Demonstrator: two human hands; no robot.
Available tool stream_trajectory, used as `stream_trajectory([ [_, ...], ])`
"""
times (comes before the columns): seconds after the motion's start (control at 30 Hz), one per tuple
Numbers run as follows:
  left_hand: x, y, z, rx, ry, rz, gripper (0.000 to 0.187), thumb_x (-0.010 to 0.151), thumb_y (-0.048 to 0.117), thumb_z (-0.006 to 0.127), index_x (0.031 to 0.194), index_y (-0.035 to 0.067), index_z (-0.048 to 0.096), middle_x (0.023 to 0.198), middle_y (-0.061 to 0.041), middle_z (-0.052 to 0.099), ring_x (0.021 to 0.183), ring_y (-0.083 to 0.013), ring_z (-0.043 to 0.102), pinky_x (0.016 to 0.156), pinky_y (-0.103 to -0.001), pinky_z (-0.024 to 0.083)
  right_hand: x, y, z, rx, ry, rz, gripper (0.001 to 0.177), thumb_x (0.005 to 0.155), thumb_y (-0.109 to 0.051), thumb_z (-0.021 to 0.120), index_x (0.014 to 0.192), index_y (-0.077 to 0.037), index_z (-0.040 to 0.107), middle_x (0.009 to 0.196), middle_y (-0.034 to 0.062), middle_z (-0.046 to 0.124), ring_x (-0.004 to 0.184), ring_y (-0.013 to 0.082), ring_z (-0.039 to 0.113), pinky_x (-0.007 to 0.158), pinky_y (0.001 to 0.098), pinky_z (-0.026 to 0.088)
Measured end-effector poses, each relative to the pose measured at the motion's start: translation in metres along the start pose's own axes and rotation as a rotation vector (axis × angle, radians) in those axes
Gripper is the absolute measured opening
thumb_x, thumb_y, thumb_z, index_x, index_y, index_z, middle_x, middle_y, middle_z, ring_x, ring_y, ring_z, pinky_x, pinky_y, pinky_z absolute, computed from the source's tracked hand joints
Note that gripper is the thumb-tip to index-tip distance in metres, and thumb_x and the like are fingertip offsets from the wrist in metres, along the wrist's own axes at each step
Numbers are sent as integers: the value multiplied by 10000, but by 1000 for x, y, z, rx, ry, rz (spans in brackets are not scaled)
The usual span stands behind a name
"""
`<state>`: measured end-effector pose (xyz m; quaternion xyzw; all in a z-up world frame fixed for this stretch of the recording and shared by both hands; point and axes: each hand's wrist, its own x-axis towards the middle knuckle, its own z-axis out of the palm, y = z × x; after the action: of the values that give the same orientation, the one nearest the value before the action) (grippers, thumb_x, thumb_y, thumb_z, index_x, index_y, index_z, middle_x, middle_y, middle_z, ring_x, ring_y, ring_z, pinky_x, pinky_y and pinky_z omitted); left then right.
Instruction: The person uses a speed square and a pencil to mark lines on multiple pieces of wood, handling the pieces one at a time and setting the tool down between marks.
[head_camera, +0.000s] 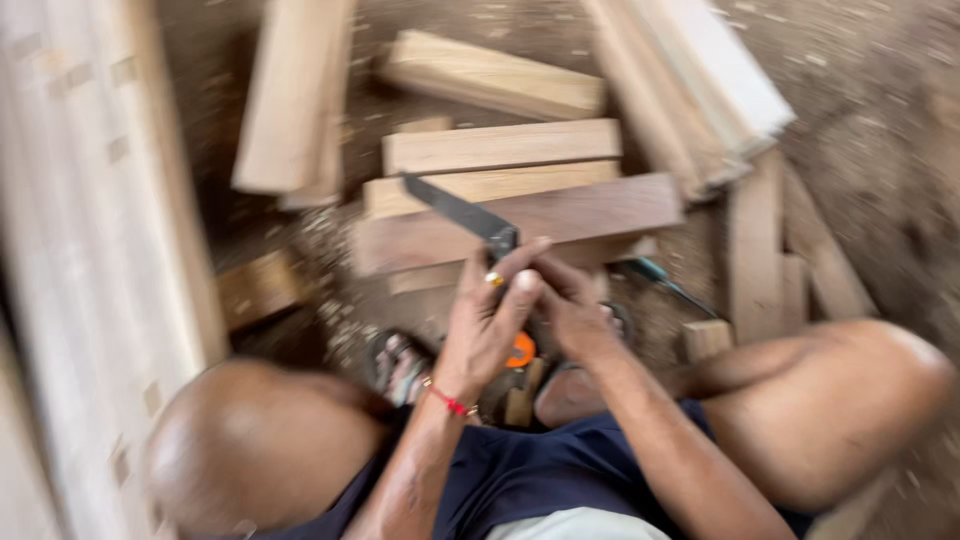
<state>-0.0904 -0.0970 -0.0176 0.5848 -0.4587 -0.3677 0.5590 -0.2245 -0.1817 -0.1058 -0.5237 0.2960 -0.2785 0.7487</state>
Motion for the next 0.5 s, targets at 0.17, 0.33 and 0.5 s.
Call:
stream_trajectory([
  [0.17, 28, 0, 35, 264, -147, -51, 397, 1048, 367, 527, 1389, 201, 647, 1398, -218, 517, 1270, -368, 593, 1021, -413, 522, -31, 5, -20, -39, 121, -35, 526, 1110, -455, 471, 1340, -5, 615, 1197, 67, 674, 1105, 120, 611, 968, 280, 522],
  [0.33, 50, -3, 63, 461, -317, 4, 639, 893, 225, 685, 1500, 205, 485, 1303, -219, 592, 1182, -396, 617, 941, -460, 526, -32, 0, -41, 301, 477, 196, 629, 1028, -583, 412, 1211, -47, 686, 978, 28, 696, 859, 97, 657, 712, 244, 514],
  [0.5, 61, -27, 73, 712, -428, 4, 789, 826, 146, 686, 1546, 106, 364, 1138, -202, 653, 1021, -387, 643, 884, -479, 530, -36, 2, -85, 510, 479, 144, 442, 1005, -492, 561, 1102, -75, 671, 896, 14, 729, 701, 73, 639, 480, 201, 380],
])
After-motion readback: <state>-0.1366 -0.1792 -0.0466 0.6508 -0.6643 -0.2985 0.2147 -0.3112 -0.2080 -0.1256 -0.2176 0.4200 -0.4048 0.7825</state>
